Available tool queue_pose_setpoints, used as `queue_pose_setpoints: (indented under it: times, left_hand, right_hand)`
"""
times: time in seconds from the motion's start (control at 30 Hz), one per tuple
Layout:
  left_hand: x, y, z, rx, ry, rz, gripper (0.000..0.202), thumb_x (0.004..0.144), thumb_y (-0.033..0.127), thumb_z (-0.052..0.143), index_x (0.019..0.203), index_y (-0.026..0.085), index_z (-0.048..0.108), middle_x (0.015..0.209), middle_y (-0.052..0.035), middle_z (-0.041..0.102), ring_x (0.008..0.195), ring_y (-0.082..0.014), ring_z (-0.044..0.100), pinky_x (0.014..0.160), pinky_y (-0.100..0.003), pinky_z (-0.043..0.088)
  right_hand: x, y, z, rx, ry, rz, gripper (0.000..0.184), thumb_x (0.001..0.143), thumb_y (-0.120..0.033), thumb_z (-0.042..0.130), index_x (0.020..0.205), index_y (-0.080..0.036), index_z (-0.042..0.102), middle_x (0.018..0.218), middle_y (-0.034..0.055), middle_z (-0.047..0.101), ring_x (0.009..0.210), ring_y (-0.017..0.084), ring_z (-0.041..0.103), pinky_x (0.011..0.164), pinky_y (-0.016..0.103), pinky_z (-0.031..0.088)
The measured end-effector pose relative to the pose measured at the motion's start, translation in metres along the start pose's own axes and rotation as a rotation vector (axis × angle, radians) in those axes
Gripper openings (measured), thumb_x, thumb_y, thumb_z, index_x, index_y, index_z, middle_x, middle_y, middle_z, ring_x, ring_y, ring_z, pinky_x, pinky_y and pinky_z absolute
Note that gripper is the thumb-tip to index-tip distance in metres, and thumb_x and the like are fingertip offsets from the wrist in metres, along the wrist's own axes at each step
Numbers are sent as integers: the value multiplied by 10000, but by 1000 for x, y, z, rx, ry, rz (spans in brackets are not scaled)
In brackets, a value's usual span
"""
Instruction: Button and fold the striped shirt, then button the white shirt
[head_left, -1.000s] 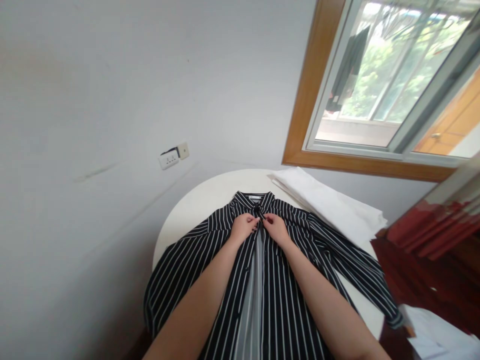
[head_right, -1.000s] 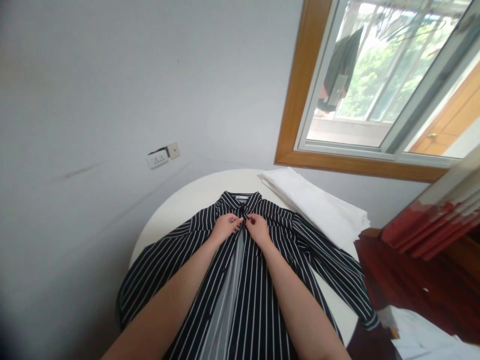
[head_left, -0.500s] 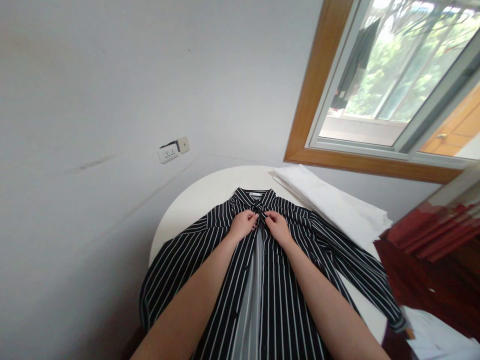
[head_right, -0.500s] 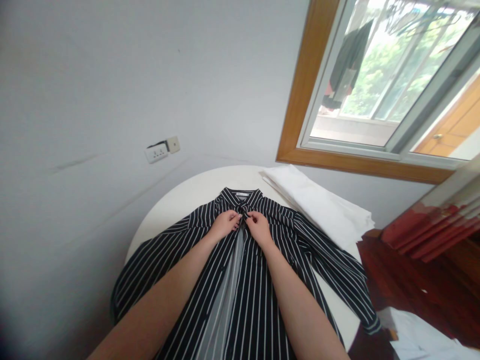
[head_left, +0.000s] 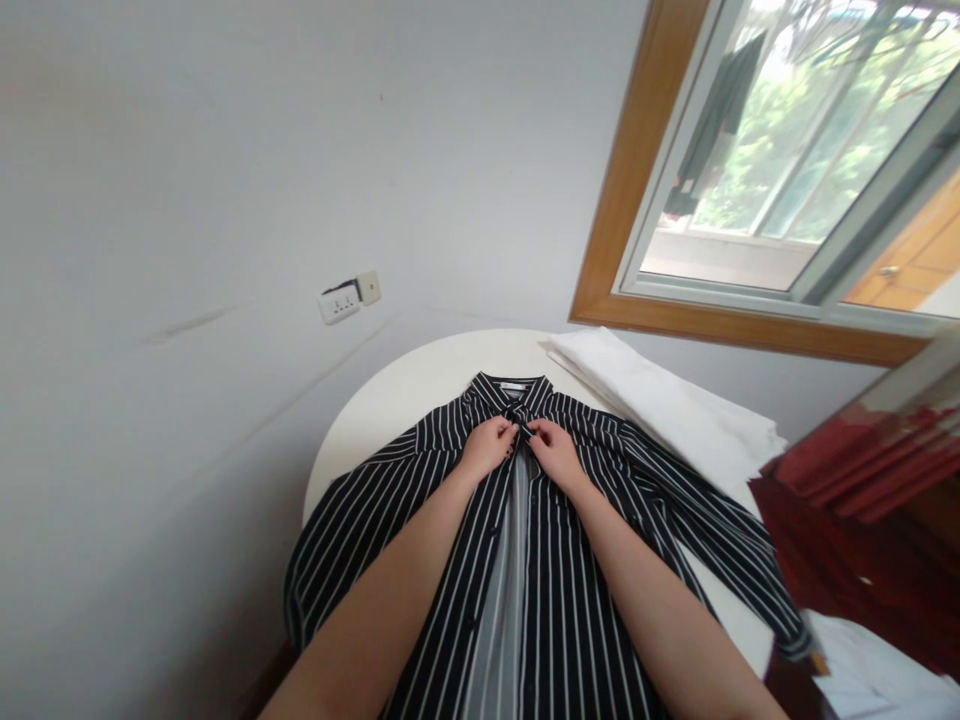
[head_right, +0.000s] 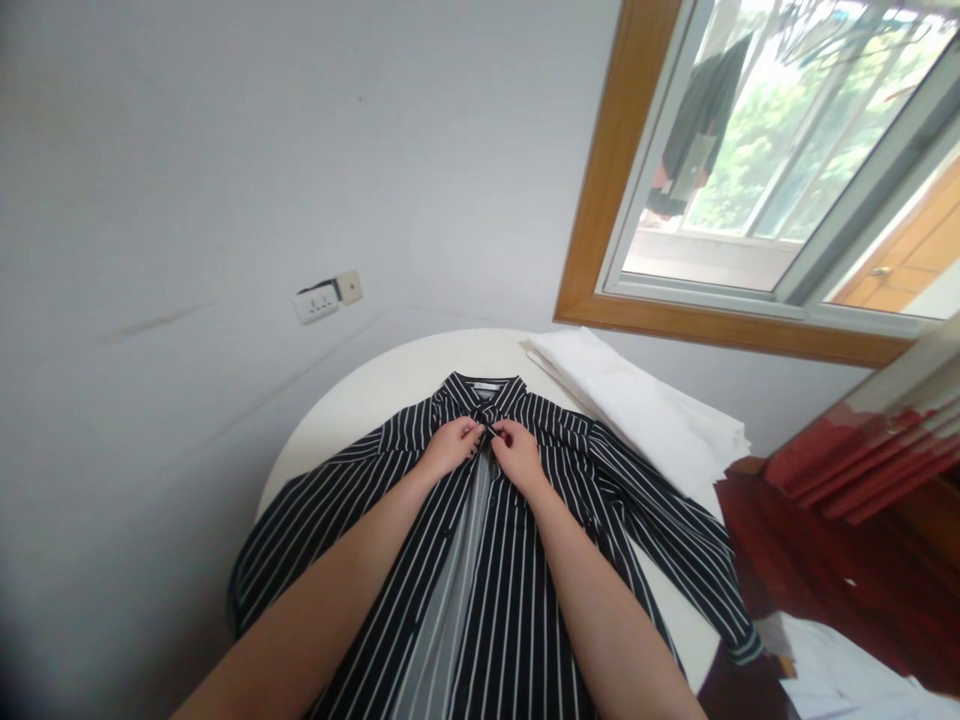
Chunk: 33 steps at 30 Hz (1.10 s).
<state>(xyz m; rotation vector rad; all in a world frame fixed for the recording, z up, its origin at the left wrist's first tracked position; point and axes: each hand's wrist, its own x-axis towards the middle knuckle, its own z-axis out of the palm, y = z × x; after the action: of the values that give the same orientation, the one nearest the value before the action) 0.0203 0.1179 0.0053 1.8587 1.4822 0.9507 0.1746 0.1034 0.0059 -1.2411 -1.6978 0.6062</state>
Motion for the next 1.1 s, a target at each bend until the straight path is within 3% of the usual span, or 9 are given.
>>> queue_pose_setpoints:
  times: [0.33, 0.53, 0.7, 0.9, 1.1]
  left_hand:
    - [1, -1, 0, -15, -23, 2, 241, 866, 353, 456, 773, 171, 584, 661, -1, 632, 529, -112, 590, 532, -213, 439]
    - [1, 1, 0, -17, 0, -7, 229, 858, 342, 476, 757, 170, 589, 638, -1, 631, 530, -114, 589, 562, -220, 448]
    - [-1, 6, -2, 18, 11, -16, 213, 846, 299, 488, 721, 161, 593, 608, -11, 626, 571, -131, 613, 606, -237, 472]
    - [-1, 4, 0, -159, -5, -82, 190, 856, 300, 489, 750, 156, 555, 648, -5, 616, 541, -118, 610, 505, -220, 491]
    - [0, 6, -1, -264, -22, -142, 168, 851, 261, 520, 733, 143, 541, 630, 2, 599, 562, -110, 619, 511, -215, 517]
  right_hand:
    - [-2, -3, 1, -80, -36, -53, 270, 699, -163, 475, 891, -179, 665, 801, 25, 625, 670, 141, 532, 673, 268, 425]
    - [0, 1, 1, 5, 14, -4, 266, 699, -176, 474, 888, -183, 661, 728, 3, 593, 646, 138, 521, 648, 259, 426]
    - [-1, 2, 1, 93, -18, -5, 293, 693, -182, 463, 914, -177, 654, 679, -8, 558, 614, 133, 504, 602, 243, 412]
    - [-1, -4, -1, -29, -93, -11, 268, 716, -186, 469, 890, -180, 674, 669, -8, 586, 602, 130, 506, 593, 243, 389]
    - [-1, -4, -1, -65, -103, 6, 274, 716, -188, 476, 899, -189, 680, 666, -10, 588, 614, 133, 516, 599, 241, 390]
